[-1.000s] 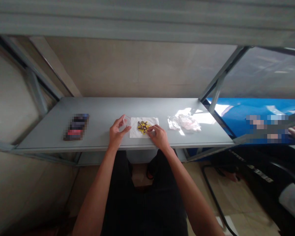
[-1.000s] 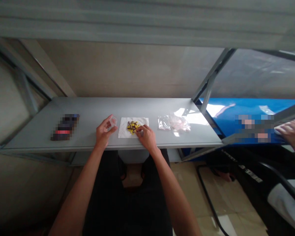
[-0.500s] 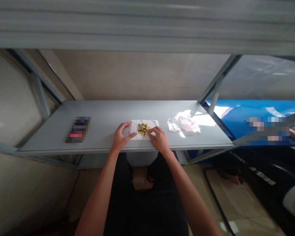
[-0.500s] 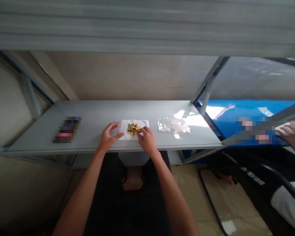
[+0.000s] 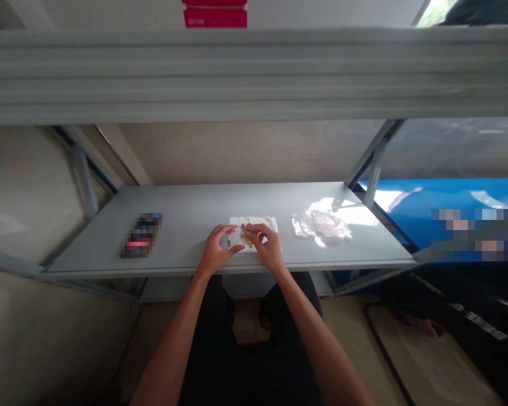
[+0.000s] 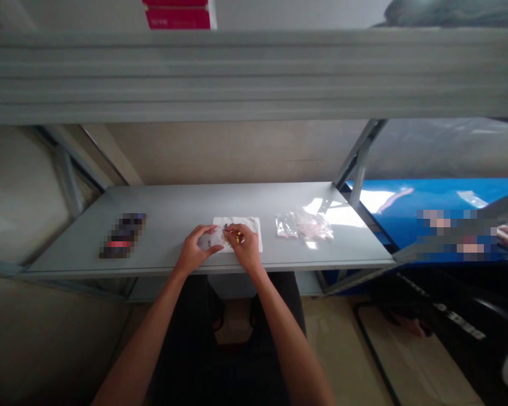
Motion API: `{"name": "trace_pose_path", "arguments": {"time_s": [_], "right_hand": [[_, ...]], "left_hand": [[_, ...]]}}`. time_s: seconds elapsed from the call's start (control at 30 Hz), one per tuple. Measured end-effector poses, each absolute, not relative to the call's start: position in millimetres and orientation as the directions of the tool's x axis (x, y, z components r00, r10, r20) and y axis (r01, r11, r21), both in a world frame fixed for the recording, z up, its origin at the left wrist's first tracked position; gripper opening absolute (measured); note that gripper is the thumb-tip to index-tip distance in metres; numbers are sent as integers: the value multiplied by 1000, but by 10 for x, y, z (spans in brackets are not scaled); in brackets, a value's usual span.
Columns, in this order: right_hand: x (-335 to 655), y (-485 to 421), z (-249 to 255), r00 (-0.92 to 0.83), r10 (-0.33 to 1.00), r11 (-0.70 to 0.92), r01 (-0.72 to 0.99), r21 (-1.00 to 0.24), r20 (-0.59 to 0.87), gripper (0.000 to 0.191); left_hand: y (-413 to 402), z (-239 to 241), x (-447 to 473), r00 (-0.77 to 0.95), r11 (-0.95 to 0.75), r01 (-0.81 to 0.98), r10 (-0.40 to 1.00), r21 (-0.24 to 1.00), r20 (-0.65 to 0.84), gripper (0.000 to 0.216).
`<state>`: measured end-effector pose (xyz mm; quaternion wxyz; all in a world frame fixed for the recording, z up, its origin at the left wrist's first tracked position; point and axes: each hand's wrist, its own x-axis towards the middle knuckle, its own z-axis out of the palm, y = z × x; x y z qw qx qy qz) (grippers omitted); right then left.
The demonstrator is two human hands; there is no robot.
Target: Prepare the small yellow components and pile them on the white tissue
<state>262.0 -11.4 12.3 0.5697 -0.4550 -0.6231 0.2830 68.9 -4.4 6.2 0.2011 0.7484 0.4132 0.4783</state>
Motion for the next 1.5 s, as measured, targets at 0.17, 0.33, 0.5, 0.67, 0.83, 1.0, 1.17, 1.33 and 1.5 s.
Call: {"name": "trace_pose_path", "arguments": {"time_s": [0.17,0.33,0.5,0.67,0.83,1.0,1.17,1.33,1.5], "right_hand": [[2539,-166,67,43,854,486,294,-823,519,11],[2556,-149,42,-22,817,550,328,-768,576,13],[2552,-171,61,-27,806,556,375,-742,591,26],[2550,-173,73,-129,787,604,354,-714,603,22],[2576,-157,73,-8,866,484,259,-836,499,29],[2610,-173,67,66,893,421,228,-878,445,35],[2604,-178,58,100,884,424,236,-874,456,34],[2573,-167,35,7,871,475,245,-845,491,29],[2555,-156,5,-77,862,499,294,-815,500,25]], "left_hand": [[-38,65,685,221,-595,401,801,696,557,54],[-22,38,672,203,-574,390,817,720,540,61],[-35,36,678,171,-546,366,835,753,523,62],[-37,40,686,111,-502,333,862,798,495,60],[-5,13,658,58,-402,228,915,887,400,68],[64,-103,606,-130,-227,-37,967,973,220,48],[61,-98,610,-202,-241,-31,952,970,230,45],[-26,44,658,42,-513,338,846,789,532,66],[-64,72,713,171,-631,544,729,553,662,77]]}}
